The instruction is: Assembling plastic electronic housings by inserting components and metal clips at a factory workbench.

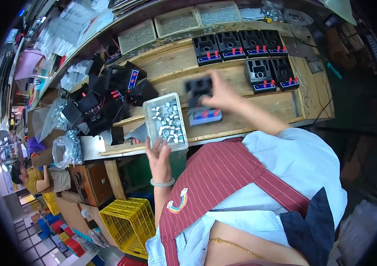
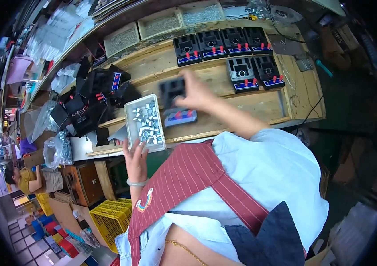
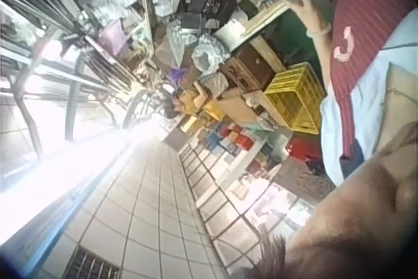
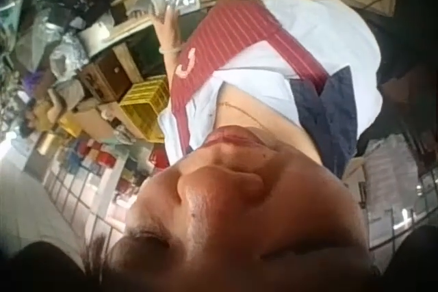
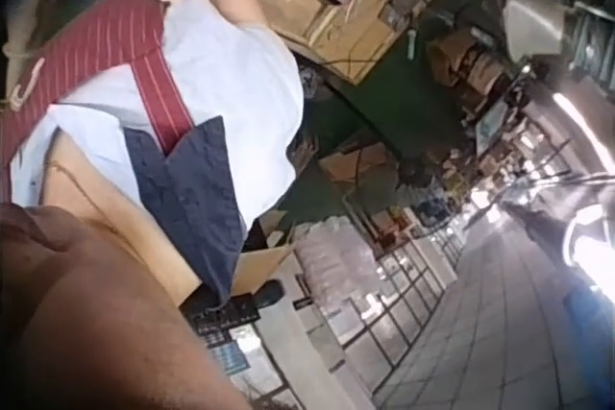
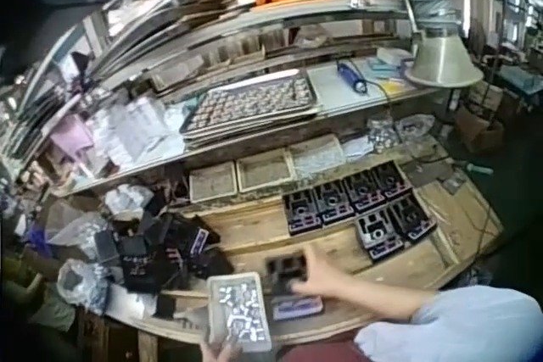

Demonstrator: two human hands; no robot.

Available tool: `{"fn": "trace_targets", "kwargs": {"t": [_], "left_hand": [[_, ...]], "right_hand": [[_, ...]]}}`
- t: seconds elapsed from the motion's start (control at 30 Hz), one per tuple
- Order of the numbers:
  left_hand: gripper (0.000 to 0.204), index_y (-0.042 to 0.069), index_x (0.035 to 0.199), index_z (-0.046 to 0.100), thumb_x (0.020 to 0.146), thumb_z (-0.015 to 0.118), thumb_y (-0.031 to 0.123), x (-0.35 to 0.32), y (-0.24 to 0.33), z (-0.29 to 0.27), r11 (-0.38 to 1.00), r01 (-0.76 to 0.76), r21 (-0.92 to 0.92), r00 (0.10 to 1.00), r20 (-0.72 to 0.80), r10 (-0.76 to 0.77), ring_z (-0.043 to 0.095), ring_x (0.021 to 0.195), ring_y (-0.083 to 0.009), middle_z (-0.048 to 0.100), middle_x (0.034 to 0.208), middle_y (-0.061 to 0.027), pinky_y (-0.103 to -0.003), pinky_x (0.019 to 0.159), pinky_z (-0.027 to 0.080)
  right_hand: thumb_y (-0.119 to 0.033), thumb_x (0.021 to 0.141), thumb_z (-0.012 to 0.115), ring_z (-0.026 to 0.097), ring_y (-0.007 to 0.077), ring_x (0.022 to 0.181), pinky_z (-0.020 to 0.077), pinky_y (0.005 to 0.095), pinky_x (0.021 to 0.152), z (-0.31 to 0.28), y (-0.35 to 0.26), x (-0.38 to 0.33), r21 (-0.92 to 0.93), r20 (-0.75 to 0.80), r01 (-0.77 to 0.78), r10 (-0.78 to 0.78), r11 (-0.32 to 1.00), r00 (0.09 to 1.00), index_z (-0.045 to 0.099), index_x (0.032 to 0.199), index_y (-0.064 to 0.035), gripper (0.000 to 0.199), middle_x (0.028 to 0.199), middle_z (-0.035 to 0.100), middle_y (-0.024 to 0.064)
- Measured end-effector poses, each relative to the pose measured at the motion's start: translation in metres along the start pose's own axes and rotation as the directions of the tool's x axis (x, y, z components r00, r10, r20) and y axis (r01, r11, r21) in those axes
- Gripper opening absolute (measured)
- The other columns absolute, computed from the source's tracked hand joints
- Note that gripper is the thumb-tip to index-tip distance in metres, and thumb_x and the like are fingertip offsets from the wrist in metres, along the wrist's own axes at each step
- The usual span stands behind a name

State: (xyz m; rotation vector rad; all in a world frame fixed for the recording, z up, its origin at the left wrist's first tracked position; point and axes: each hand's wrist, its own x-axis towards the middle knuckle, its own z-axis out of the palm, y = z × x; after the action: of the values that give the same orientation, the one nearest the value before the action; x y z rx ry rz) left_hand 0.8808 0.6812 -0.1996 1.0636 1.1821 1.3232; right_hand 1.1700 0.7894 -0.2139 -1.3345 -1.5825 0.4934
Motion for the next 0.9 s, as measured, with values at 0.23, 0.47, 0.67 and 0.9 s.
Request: {"fn": "trace_targets", "kwargs": {"t": [0.23,0.47,0.67,0.9], "left_hand": [[0.040,0.005,0.131,0.045,0.093,0.056,0.012,-0.003,-0.010,-0.075,0.977,0.151,-0.151,0.983,-0.080,-0.165,0.062,0.096,-0.0171,0.062,0.116,-0.0106,-0.029,0.082,0.048],[0.035,0.004,0.126,0.048,0.093,0.056,0.012,0.000,-0.017,-0.122,0.962,0.169,-0.213,0.971,-0.133,-0.200,0.063,0.093,-0.0157,0.063,0.111,-0.0085,-0.028,0.078,0.048],[0.032,0.004,0.124,0.050,0.093,0.055,0.010,-0.008,-0.016,-0.158,0.946,0.123,-0.302,0.954,-0.225,-0.196,0.065,0.092,-0.0193,0.065,0.108,-0.0109,-0.029,0.077,0.051],[0.050,-0.002,0.121,0.050,0.099,0.041,0.042,-0.011,-0.008,-0.183,0.743,0.372,-0.557,0.921,0.123,-0.369,0.065,0.092,-0.0279,0.065,0.106,-0.0164,-0.036,0.081,0.053]], "right_hand": [[-0.018,0.063,0.078,0.048,0.0368,0.114,0.0404,0.0453,0.098,-0.051,0.077,0.024,-0.831,-0.214,-0.191,0.017,0.523,0.977,0.054,0.116,-0.0003,0.061,0.119,0.052,0.0193],[-0.016,0.074,0.066,0.054,0.0355,0.108,0.0426,0.0451,0.094,0.149,-0.096,0.049,0.053,0.290,0.550,-0.540,0.833,0.790,0.060,0.104,-0.0045,0.033,0.107,0.061,0.0161],[-0.020,0.072,0.068,0.065,0.0345,0.089,0.0516,0.0447,0.078,0.298,-0.187,0.036,-0.227,0.801,0.572,-0.182,0.788,0.570,0.065,0.098,-0.0029,0.031,0.092,0.068,0.0175],[-0.011,0.079,0.063,0.063,0.0328,0.086,0.0514,0.0407,0.073,0.232,-0.213,0.011,0.576,0.498,0.561,-0.799,0.595,0.336,0.065,0.096,-0.0077,0.017,0.088,0.065,0.0130]]}}
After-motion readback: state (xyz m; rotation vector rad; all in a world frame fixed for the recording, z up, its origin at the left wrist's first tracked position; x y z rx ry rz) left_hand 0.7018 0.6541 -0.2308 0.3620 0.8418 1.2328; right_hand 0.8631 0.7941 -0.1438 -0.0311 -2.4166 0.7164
